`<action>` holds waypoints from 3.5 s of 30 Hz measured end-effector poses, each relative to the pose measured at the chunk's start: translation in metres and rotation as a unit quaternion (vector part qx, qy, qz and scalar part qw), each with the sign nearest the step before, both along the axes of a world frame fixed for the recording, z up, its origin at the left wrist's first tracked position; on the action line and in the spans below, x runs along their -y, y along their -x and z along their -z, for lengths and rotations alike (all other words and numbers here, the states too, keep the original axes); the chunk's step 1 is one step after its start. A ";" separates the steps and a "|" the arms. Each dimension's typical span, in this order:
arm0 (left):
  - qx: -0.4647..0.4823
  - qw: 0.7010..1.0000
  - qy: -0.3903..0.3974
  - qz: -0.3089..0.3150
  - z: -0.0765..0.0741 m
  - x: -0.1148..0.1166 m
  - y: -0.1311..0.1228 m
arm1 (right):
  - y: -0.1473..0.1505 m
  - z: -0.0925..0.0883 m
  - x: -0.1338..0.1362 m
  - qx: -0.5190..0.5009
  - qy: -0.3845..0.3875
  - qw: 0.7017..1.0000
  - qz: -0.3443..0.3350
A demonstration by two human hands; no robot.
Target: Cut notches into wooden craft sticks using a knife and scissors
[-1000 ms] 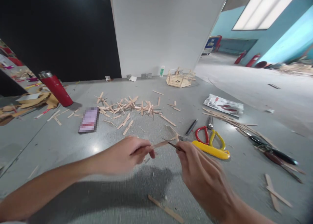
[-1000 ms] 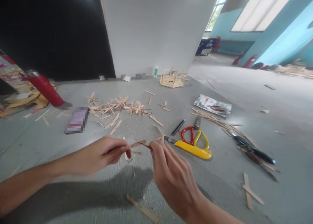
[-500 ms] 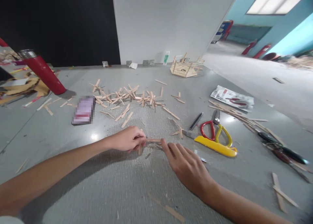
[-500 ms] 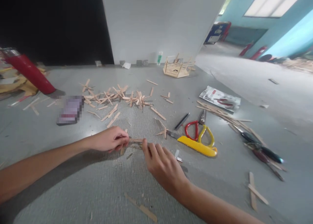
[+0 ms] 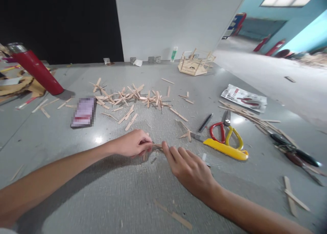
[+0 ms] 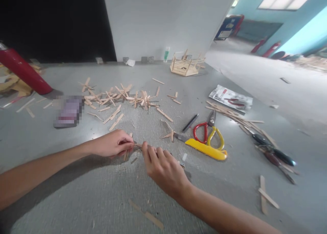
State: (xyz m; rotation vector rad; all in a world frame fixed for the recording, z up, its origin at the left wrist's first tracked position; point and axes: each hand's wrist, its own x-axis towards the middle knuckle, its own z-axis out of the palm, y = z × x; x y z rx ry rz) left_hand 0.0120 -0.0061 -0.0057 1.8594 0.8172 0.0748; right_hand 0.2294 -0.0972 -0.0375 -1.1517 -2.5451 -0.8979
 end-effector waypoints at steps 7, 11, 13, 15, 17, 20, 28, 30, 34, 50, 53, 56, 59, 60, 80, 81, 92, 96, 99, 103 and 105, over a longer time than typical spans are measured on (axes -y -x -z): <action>-0.001 1.000 -0.004 0.012 -0.002 -0.001 -0.001 | 0.002 -0.005 0.003 0.027 0.007 1.000 0.002; -0.003 1.000 -0.004 0.025 -0.002 -0.003 0.000 | 0.001 -0.005 0.000 0.033 0.002 0.999 -0.014; -0.003 1.000 -0.003 0.030 -0.001 -0.004 0.000 | 0.001 -0.006 -0.001 0.039 0.002 0.999 -0.015; -0.002 0.999 -0.003 0.034 -0.001 -0.004 0.001 | 0.002 -0.007 0.000 0.045 0.002 0.999 -0.007; -0.001 0.999 -0.002 0.035 -0.001 -0.003 0.001 | 0.002 -0.009 0.001 0.046 0.000 0.999 0.003; 0.001 0.999 -0.006 0.038 -0.001 -0.003 0.001 | 0.003 -0.010 0.003 0.044 0.001 0.999 0.016; 0.008 0.999 -0.020 0.034 0.000 -0.003 0.000 | 0.006 -0.012 0.005 0.038 0.031 0.998 0.038; 0.009 0.999 -0.024 0.030 0.000 -0.002 0.000 | 0.006 -0.012 0.005 0.033 0.045 0.998 0.040; 0.007 0.999 -0.025 0.023 0.000 0.000 0.001 | 0.001 -0.010 0.004 0.019 0.092 0.995 0.040; 0.026 0.998 -0.059 0.025 0.004 0.002 0.001 | -0.011 -0.029 -0.016 -0.190 0.378 0.904 0.061; 0.019 0.998 -0.055 0.022 0.003 0.002 0.001 | -0.016 -0.030 -0.024 -0.211 0.398 0.892 0.023; 0.014 0.999 -0.047 0.022 0.003 0.002 0.001 | -0.021 -0.030 -0.030 -0.221 0.425 0.878 0.007; 0.012 0.999 -0.034 0.026 0.001 0.002 0.000 | -0.023 -0.031 -0.033 -0.226 0.443 0.868 -0.005; 0.012 0.999 -0.028 0.027 0.000 0.002 0.000 | -0.024 -0.032 -0.033 -0.226 0.449 0.865 -0.011; 0.252 0.937 0.156 -0.185 -0.027 0.035 -0.012 | 0.001 -0.045 0.010 -0.661 0.513 0.545 0.058; 0.269 0.929 0.165 -0.194 -0.028 0.041 -0.014 | 0.004 -0.047 0.015 -0.675 0.515 0.526 0.050; 0.356 0.886 0.215 -0.206 -0.034 0.068 -0.020 | 0.018 -0.048 0.036 -0.743 0.503 0.441 -0.004; 0.348 0.893 0.220 -0.182 -0.033 0.069 -0.022 | 0.019 -0.049 0.038 -0.751 0.505 0.425 -0.017; 0.327 0.910 0.204 -0.151 -0.031 0.070 -0.021 | 0.021 -0.051 0.037 -0.750 0.510 0.420 -0.022; 0.294 0.932 0.122 -0.176 -0.032 0.073 -0.018 | 0.021 -0.050 0.035 -0.736 0.528 0.423 -0.020; 0.267 0.939 0.081 -0.201 -0.034 0.076 -0.016 | 0.020 -0.048 0.035 -0.729 0.521 0.444 -0.024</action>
